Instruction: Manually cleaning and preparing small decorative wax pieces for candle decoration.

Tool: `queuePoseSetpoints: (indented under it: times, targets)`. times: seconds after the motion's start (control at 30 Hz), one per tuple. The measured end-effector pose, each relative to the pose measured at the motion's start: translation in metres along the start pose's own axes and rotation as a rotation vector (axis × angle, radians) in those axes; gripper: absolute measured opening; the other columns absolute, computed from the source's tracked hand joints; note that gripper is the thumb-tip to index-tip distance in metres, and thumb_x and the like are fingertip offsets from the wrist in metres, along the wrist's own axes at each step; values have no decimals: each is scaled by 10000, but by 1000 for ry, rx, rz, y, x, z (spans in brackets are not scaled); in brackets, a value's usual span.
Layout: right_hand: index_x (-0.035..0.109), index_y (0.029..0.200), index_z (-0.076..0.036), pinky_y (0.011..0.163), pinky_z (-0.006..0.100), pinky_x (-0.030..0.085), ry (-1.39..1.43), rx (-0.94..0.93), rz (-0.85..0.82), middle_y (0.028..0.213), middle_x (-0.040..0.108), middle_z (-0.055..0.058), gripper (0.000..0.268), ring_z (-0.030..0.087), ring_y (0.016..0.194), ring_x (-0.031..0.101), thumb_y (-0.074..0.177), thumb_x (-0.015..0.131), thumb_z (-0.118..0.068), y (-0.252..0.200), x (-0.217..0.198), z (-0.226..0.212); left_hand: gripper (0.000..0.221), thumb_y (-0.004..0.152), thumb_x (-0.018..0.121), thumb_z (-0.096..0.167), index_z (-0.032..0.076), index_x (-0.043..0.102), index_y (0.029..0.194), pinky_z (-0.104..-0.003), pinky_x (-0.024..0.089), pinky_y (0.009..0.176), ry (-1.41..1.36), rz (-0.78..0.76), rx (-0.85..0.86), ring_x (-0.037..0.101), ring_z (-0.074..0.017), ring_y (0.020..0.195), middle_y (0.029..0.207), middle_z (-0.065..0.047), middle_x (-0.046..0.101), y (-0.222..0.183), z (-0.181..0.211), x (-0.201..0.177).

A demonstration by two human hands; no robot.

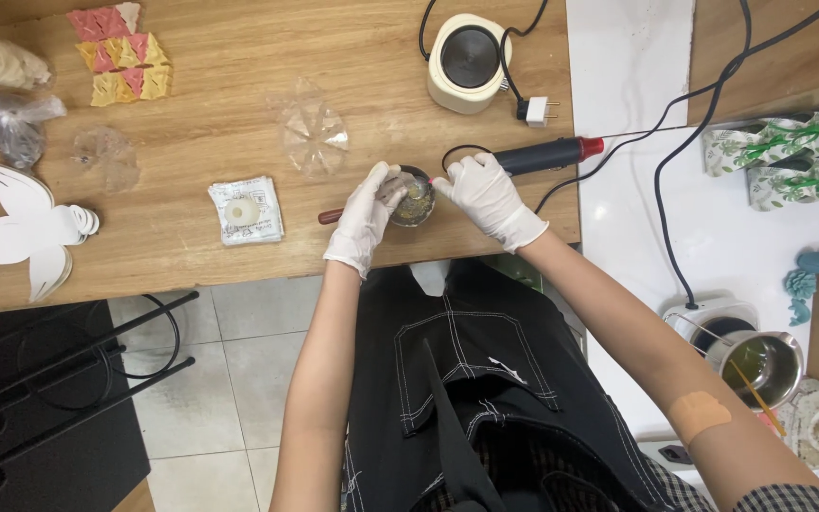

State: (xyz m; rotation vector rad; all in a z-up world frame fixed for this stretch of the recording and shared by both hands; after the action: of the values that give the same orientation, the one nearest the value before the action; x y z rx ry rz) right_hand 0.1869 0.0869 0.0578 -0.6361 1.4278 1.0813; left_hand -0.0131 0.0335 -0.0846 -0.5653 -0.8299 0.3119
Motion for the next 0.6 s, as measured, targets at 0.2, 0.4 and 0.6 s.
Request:
queuePoseSetpoints:
  times: [0.2, 0.4, 0.6]
  targets:
    - [779, 1081, -223, 780, 375, 445, 157, 193, 39, 767, 558, -12, 183, 196, 782, 575, 913, 713, -196, 2, -36, 6, 412, 989, 647, 362, 102, 663, 1309, -274, 446, 769, 106, 34, -18, 575, -144, 903, 1194, -64, 701, -11, 15, 13]
    - [811, 1086, -204, 740, 375, 423, 457, 353, 137, 746, 532, 6, 190, 206, 750, 539, 897, 789, -210, 6, -49, -7, 385, 1034, 587, 381, 95, 703, 1265, -264, 458, 867, 179, -8, -10, 580, -104, 945, 1149, -29, 717, -11, 20, 25]
    - [783, 1068, -200, 728, 382, 414, 222, 289, 160, 735, 531, 9, 158, 214, 740, 560, 914, 750, -220, 22, -52, -22, 360, 1016, 581, 371, 113, 703, 1235, -286, 442, 919, 197, -47, 39, 628, -129, 1086, 1160, -35, 729, -21, 27, 38]
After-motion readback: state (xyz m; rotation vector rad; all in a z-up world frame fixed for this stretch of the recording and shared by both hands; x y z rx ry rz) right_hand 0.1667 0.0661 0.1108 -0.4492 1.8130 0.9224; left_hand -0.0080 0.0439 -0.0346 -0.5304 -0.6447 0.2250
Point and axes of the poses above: each hand's wrist, its own y-axis towards the middle knuckle, its own x-axis out of the palm, z = x × y, the point moved 4 cm from there along y, towards the middle knuckle
